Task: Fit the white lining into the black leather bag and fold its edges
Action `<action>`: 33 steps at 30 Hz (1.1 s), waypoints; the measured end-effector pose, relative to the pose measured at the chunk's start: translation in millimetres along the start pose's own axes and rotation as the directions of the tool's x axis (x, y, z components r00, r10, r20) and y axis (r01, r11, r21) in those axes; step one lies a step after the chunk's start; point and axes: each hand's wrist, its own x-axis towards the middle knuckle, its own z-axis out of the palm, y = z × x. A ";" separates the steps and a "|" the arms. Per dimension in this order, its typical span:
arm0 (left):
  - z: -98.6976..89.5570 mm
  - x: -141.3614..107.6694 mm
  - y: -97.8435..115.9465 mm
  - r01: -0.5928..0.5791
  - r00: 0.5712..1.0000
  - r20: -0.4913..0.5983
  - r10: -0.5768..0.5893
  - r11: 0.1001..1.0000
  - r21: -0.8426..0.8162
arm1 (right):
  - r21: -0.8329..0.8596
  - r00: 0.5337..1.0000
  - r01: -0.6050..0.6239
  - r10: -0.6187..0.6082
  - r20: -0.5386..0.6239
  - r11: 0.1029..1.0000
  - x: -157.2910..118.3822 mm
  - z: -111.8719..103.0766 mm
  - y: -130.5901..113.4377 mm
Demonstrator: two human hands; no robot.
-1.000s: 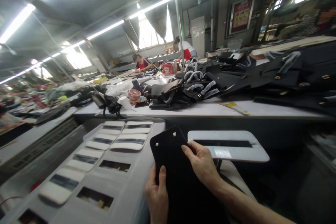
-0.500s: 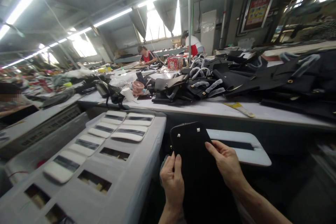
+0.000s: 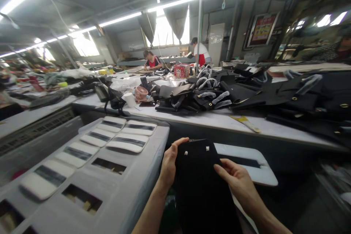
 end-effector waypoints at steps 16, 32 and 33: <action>-4.6 10.0 3.8 0.103 0.990 0.093 -0.103 0.995 0.010 | -0.578 0.675 0.677 -0.697 0.240 0.456 45.7 38.9 -31.5; -8.5 21.5 17.9 -0.009 0.914 0.396 -0.092 0.969 0.246 | -0.466 0.405 0.875 -0.730 0.551 0.133 15.0 31.3 -36.6; -7.8 20.5 17.7 -0.025 0.912 0.402 -0.078 0.969 0.245 | -0.463 0.395 0.879 -0.720 0.570 0.114 12.1 30.2 -35.9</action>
